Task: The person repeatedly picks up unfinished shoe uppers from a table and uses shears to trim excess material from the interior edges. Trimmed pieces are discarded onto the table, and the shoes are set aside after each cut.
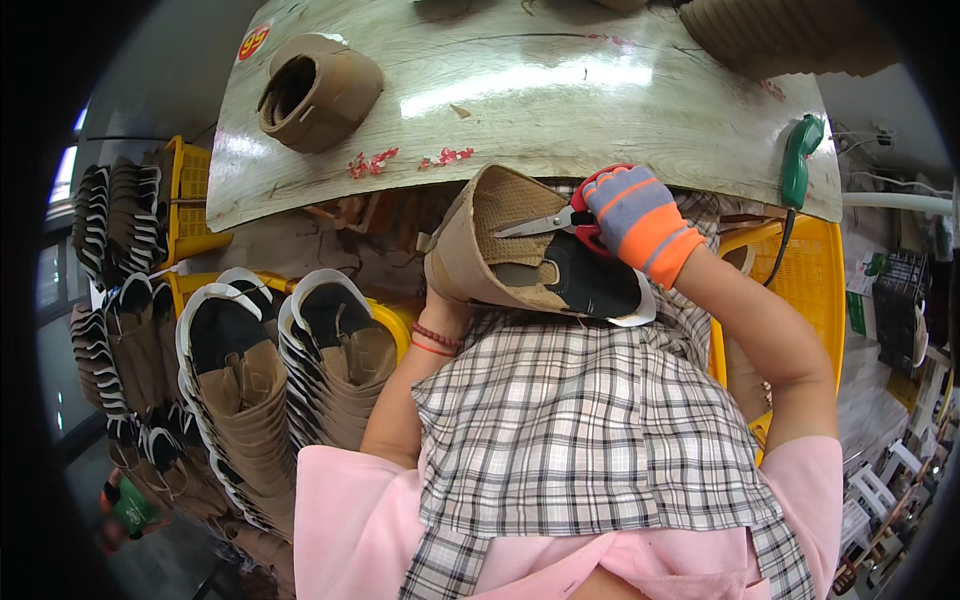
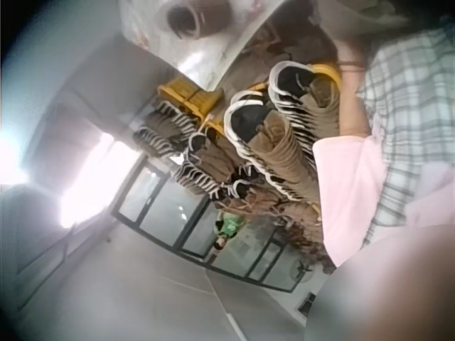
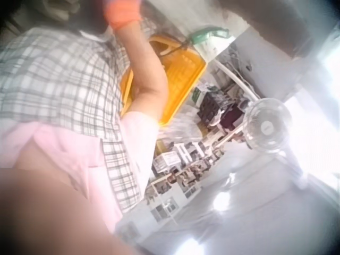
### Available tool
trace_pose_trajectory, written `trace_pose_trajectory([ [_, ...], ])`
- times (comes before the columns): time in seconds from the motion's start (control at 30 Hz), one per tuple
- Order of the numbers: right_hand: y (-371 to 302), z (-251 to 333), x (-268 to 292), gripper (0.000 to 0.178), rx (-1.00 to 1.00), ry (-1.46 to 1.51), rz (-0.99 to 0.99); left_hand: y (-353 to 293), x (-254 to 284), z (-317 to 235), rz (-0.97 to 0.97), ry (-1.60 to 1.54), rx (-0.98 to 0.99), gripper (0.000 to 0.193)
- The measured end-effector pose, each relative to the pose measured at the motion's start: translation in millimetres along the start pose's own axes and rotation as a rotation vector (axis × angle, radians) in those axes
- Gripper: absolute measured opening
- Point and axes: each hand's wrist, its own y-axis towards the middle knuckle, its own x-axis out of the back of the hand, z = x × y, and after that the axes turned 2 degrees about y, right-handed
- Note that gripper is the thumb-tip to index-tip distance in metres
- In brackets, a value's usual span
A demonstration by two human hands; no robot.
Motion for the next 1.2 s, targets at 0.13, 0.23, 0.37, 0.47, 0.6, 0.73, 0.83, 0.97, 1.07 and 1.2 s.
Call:
trace_pose_trajectory([
  [0.13,-3.6,-6.2,2.0,0.026,-0.066,0.033,0.045,0.7,3.8,0.8,-0.06,0.021,0.03,0.055],
  [0.23,-5.4,-7.3,5.3,0.027,-0.081,0.046,0.052,1.2,5.2,2.0,-0.084,0.175,-0.022,0.055],
  [0.37,-2.8,-2.9,4.8,0.028,-0.028,0.01,0.033,4.0,4.4,3.2,-0.024,0.08,-0.007,0.054],
  [0.47,1.1,-0.9,-1.6,0.027,-0.014,-0.02,0.023,3.0,5.6,4.4,-0.01,0.164,-0.056,0.054],
  [0.6,-2.5,-5.8,-9.7,0.027,-0.002,-0.017,-0.001,-0.4,14.0,7.3,-0.069,0.136,-0.019,0.054],
  [0.73,-22.8,-15.4,-1.8,0.023,-0.124,0.092,-0.124,-0.8,24.2,11.7,-0.137,0.123,0.025,0.05],
  [0.83,-40.8,-17.4,6.5,0.026,-0.102,0.051,-0.091,0.5,25.9,14.3,-0.102,0.213,0.012,0.049],
  [0.97,-48.4,-6.9,-4.7,0.029,-0.12,-0.009,0.084,-2.8,22.5,13.5,-0.1,0.1,0.053,0.048],
  [1.07,-50.3,-7.6,-13.5,0.024,-0.076,-0.049,-0.026,-8.6,23.6,11.7,-0.21,0.093,0.046,0.056],
  [1.2,-63.5,-17.6,-6.0,0.025,-0.181,0.032,-0.056,-8.9,35.6,14.3,-0.249,0.085,0.007,0.062],
])
